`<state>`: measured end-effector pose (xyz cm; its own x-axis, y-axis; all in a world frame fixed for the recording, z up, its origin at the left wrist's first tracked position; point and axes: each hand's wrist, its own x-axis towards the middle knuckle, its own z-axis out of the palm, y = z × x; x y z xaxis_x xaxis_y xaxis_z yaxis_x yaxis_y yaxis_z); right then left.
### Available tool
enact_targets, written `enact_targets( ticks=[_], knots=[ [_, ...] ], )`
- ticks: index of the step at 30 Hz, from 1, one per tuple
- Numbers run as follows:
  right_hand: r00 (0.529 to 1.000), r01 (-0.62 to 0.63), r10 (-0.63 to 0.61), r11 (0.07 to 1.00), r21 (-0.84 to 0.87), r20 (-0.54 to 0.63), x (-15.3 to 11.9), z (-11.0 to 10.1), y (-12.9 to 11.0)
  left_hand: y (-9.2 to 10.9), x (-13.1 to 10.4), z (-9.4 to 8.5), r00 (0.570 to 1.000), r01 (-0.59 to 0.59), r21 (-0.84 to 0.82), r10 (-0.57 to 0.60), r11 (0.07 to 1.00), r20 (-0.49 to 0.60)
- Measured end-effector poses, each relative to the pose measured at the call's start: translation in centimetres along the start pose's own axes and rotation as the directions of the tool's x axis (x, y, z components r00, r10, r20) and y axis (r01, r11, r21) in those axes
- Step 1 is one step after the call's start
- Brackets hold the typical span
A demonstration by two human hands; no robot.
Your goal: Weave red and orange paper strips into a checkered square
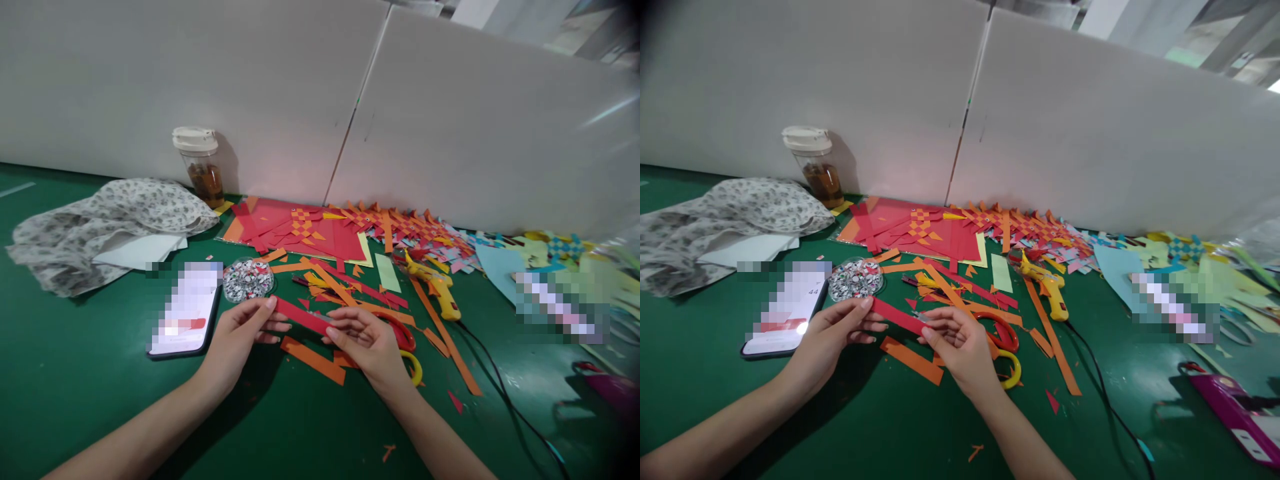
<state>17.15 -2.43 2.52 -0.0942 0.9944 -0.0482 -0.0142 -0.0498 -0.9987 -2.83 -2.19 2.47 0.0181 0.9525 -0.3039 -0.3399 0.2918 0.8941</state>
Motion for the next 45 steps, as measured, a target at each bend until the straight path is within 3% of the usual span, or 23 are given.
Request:
enact_targets(
  ticks=[45],
  knots=[
    [1.000, 0.003, -0.003, 0.999, 0.042, -0.006, 0.07, 0.00, 0.27, 0.04, 0.01, 0.04, 1.000, -0.021, 0.038, 0.022, 0.999, -0.010]
  ],
)
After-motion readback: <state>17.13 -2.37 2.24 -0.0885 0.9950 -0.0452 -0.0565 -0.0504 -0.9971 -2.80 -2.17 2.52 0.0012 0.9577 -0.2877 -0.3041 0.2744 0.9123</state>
